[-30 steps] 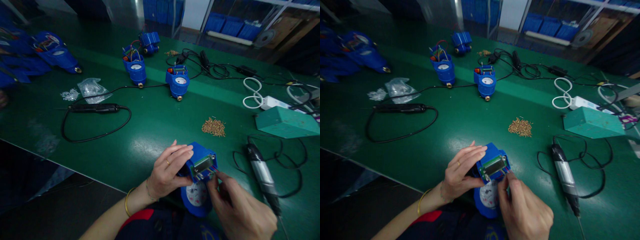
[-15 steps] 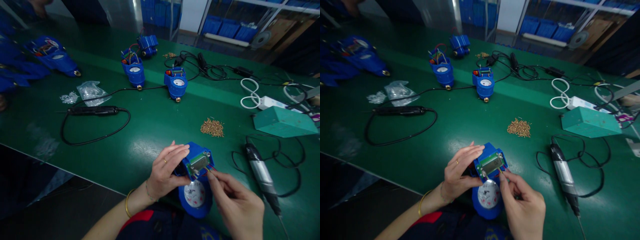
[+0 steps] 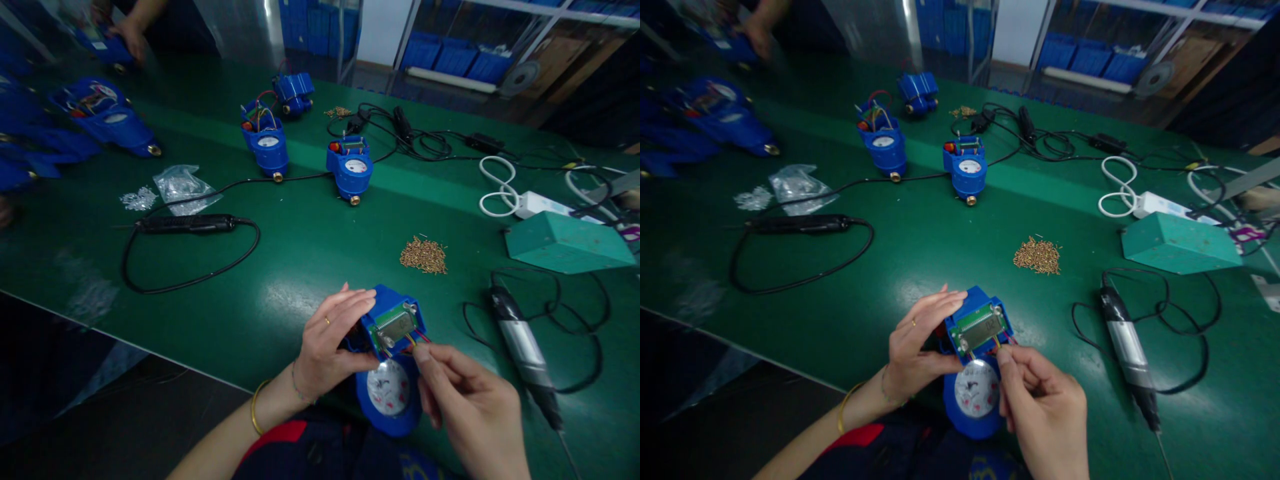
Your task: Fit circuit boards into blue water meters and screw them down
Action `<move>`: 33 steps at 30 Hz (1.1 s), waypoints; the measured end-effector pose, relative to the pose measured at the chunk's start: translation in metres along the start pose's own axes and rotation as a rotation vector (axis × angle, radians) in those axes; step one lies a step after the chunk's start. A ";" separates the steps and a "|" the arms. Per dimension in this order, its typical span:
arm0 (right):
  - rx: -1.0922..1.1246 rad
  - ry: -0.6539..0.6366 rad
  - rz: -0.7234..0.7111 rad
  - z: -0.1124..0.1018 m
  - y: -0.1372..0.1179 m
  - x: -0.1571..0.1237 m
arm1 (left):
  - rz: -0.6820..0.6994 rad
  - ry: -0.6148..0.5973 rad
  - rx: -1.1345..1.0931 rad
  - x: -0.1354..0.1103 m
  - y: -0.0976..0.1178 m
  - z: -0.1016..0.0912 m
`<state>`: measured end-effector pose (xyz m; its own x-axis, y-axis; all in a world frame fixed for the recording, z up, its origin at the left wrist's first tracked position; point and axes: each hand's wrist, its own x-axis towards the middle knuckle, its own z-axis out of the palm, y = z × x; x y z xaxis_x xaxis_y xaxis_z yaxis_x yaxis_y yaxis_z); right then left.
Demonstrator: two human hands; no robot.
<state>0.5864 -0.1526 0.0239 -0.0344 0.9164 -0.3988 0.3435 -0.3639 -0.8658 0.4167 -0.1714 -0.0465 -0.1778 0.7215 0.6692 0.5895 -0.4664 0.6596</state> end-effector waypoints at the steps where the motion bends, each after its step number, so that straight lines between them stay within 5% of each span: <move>1: 0.001 -0.005 0.003 0.000 0.000 0.000 | -0.014 0.000 -0.007 -0.001 0.000 0.001; 12: -0.009 -0.063 -0.042 -0.002 0.007 0.005 | -0.169 -0.025 -0.059 -0.001 0.003 0.002; 23: 0.170 -0.122 0.028 -0.003 0.012 0.014 | -0.153 -0.013 -0.050 -0.002 0.001 0.002; 33: 0.041 -0.256 -0.107 -0.010 0.026 0.026 | -0.170 -0.024 -0.050 -0.001 0.002 0.002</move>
<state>0.6041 -0.1363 -0.0061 -0.3062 0.8799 -0.3634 0.2871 -0.2786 -0.9165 0.4198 -0.1722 -0.0467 -0.2522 0.8041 0.5384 0.5122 -0.3611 0.7792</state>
